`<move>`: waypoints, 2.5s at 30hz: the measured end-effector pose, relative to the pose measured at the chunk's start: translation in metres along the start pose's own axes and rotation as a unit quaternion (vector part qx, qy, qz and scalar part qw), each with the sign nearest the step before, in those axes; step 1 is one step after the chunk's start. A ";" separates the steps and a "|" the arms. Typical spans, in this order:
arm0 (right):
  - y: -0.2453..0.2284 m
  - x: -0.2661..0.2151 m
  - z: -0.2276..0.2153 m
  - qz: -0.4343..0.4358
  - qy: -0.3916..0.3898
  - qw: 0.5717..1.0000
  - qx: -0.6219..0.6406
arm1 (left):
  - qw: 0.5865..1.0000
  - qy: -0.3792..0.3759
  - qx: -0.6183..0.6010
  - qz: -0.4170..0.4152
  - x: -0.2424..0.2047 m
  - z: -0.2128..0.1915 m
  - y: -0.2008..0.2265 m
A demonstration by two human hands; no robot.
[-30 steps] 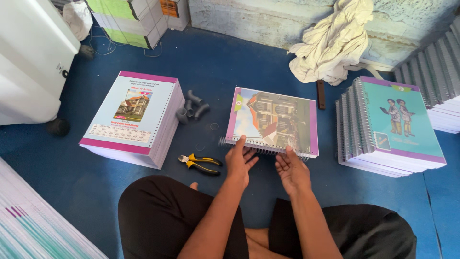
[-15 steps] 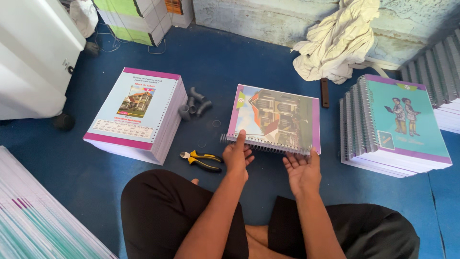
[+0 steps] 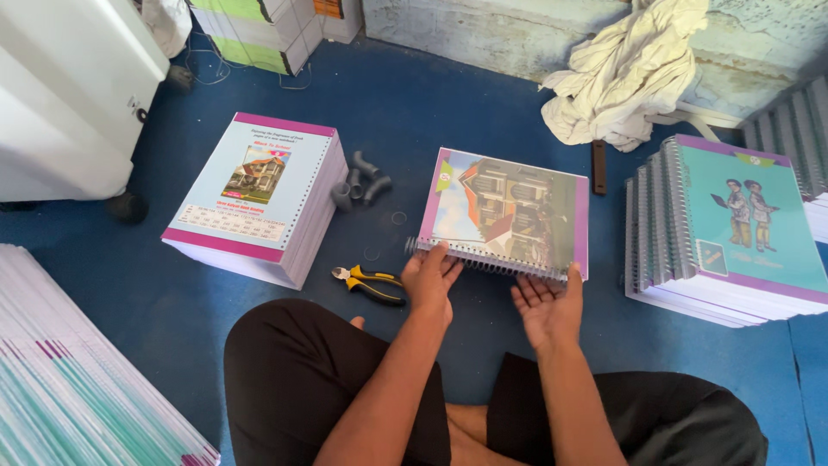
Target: The person sits on the floor and inserts a metal spiral binding into the pre-punched holes of a notebook. They align the spiral with the holes and push it through by hand, then flip the notebook to check the binding.
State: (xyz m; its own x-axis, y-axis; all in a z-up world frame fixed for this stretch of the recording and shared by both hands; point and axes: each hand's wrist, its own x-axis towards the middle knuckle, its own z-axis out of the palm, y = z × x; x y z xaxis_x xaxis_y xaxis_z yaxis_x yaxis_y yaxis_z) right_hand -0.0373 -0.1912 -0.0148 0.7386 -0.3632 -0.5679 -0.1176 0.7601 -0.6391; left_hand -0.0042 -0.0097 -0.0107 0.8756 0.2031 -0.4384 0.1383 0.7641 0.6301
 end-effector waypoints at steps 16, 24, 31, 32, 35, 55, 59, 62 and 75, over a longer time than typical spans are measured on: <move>0.020 0.006 0.007 -0.010 -0.013 0.997 -0.078 | 0.996 -0.038 -0.048 -0.061 0.004 0.000 -0.004; 0.018 0.005 0.009 0.003 -0.142 0.989 -0.049 | 0.992 0.022 0.112 -0.057 0.004 0.002 -0.002; 0.019 0.001 0.005 -0.041 -0.178 0.982 -0.044 | 0.988 0.030 0.104 -0.109 -0.001 0.006 0.006; 0.020 0.001 0.004 -0.045 -0.155 0.985 -0.067 | 0.990 0.017 0.073 -0.117 -0.001 0.006 0.005; 0.023 0.005 0.001 -0.056 -0.107 0.985 -0.125 | 0.996 -0.012 -0.023 -0.083 0.003 0.002 -0.002; 0.010 0.005 -0.012 -0.053 -0.098 0.993 -0.022 | 0.994 0.004 0.066 -0.086 0.002 0.002 -0.002; 0.009 0.015 -0.013 -0.024 -0.037 0.995 -0.085 | 0.997 0.004 0.012 -0.081 0.006 -0.003 -0.006; 0.005 0.019 -0.013 0.014 -0.042 0.995 -0.094 | 0.998 -0.025 -0.010 -0.057 0.009 -0.006 -0.014; -0.032 0.007 -0.027 0.032 -0.139 0.989 -0.043 | 0.995 0.054 0.069 -0.041 -0.008 0.019 -0.015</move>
State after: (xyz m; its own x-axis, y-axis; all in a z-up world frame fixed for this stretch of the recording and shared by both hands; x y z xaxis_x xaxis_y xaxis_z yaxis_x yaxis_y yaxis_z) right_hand -0.0463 -0.2323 -0.0117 0.8807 -0.1438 -0.4513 -0.2173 0.7240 -0.6547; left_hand -0.0045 -0.0344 -0.0042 0.8046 0.2133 -0.5542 0.2762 0.6917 0.6672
